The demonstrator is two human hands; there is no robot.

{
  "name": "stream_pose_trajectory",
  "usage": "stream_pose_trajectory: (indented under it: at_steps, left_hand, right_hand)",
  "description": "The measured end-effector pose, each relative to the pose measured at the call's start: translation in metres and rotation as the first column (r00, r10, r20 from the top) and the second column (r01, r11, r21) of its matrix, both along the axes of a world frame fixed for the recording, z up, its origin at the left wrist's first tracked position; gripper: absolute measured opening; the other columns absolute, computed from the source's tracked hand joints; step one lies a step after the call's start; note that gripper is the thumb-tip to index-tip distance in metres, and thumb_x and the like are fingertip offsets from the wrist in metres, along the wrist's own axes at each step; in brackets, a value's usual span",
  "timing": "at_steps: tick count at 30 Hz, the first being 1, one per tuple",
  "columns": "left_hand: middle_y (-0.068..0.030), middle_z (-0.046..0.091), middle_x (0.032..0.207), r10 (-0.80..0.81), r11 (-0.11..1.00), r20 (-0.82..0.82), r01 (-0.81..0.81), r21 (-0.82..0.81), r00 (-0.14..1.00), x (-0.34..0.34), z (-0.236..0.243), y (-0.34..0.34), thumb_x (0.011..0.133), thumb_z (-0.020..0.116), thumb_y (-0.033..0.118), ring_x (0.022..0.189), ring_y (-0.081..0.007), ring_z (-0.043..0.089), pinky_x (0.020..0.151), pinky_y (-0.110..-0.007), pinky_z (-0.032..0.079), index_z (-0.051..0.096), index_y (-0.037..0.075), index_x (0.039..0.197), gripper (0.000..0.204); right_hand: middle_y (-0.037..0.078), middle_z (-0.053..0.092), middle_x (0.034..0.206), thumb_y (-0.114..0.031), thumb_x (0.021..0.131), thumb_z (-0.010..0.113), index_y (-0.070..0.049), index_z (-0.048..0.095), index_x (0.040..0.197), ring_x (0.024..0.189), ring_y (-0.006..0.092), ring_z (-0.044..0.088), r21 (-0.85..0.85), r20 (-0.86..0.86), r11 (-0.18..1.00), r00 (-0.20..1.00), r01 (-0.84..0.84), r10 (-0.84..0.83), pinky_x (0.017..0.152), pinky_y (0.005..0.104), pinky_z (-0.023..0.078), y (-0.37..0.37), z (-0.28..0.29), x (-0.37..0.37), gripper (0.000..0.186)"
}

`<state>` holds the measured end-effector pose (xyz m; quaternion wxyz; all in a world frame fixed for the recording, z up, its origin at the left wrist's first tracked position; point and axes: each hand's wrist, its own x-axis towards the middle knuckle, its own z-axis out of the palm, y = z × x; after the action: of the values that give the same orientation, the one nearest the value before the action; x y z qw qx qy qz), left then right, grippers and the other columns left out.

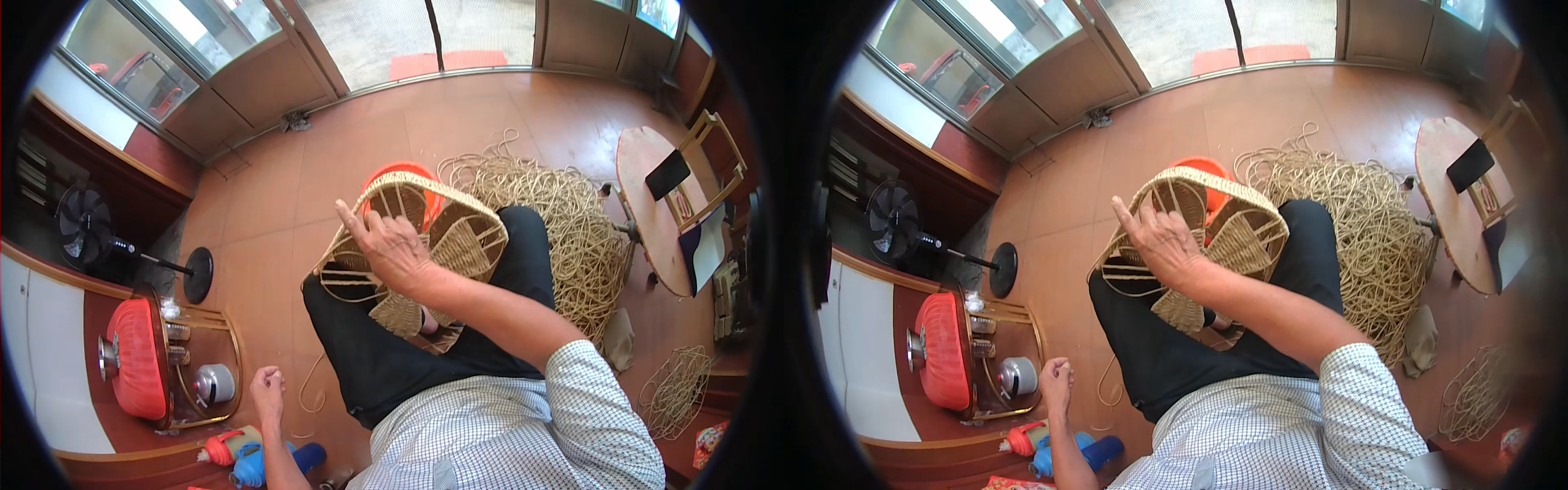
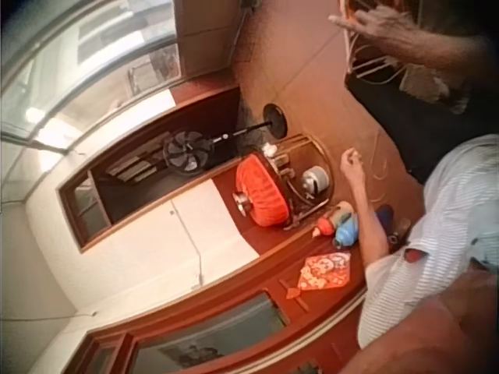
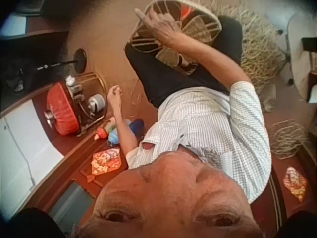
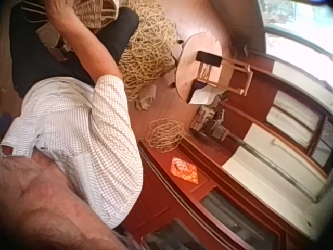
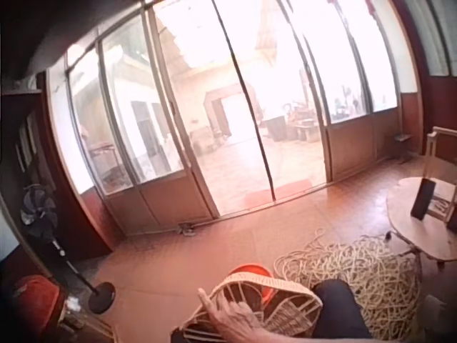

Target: Weaving straw fibers into a decorative flower-shaped basket frame.

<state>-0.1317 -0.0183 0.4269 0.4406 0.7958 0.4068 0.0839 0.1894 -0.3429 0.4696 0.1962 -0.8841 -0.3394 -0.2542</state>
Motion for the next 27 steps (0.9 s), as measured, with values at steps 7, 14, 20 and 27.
stream_pose_trajectory:
  at_steps: [7, 14, 20, 27]
  left_hand:
    - [-0.0016, 0.072, 0.093, -0.321, 0.944, 0.242, 0.330, 0.004, 0.916, 0.112, 0.061, -0.121, 0.107, 0.068, 0.011, 0.084, -0.0085, 0.066, 0.074, -0.026, 0.055, 0.075, 0.000, 0.119, 0.017]
    - [-0.0064, 0.074, 0.101, -0.531, 0.837, 0.355, 0.409, 0.364, 0.770, 0.197, 0.069, -0.203, 0.105, 0.072, 0.006, 0.090, -0.0153, 0.069, 0.081, -0.030, 0.055, 0.075, -0.001, 0.115, 0.013]
    - [-0.0119, 0.072, 0.104, -0.695, 0.647, 0.368, 0.315, 0.694, 0.618, 0.252, 0.054, -0.224, 0.097, 0.076, 0.001, 0.094, -0.0304, 0.071, 0.086, -0.041, 0.058, 0.074, 0.002, 0.109, 0.013]
    - [-0.0102, 0.072, 0.098, -0.763, 0.537, 0.266, 0.348, 0.768, 0.589, 0.269, 0.044, -0.233, 0.092, 0.079, -0.001, 0.096, -0.0313, 0.071, 0.086, -0.044, 0.058, 0.073, 0.005, 0.107, 0.017]
  right_hand:
    - [0.017, 0.065, 0.111, -0.001, 0.094, 0.066, -0.008, 0.037, 0.169, 0.088, 0.0340, 0.076, 0.152, -0.339, 0.988, 0.938, -0.015, 0.066, 0.075, 0.0457, 0.064, -0.010, 0.001, -0.007, 0.081]
    - [-0.005, 0.056, 0.091, -0.010, 0.112, 0.062, -0.004, 0.057, 0.140, 0.077, 0.0044, 0.050, 0.845, -0.524, 0.510, 0.441, 0.163, 0.728, 0.067, 0.0230, 0.045, -0.045, -0.002, -0.002, 0.029]
    - [-0.003, 0.059, 0.096, -0.010, 0.113, 0.061, -0.004, 0.056, 0.132, 0.077, 0.0041, 0.052, 0.842, -0.539, 0.492, 0.388, 0.223, 0.747, 0.068, 0.0221, 0.047, -0.090, -0.006, 0.007, 0.021]
    - [-0.001, 0.061, 0.092, -0.008, 0.114, 0.059, -0.004, 0.055, 0.122, 0.075, 0.0038, 0.052, 0.830, -0.555, 0.499, 0.463, 0.251, 0.691, 0.066, 0.0213, 0.046, -0.120, 0.008, 0.019, 0.010]
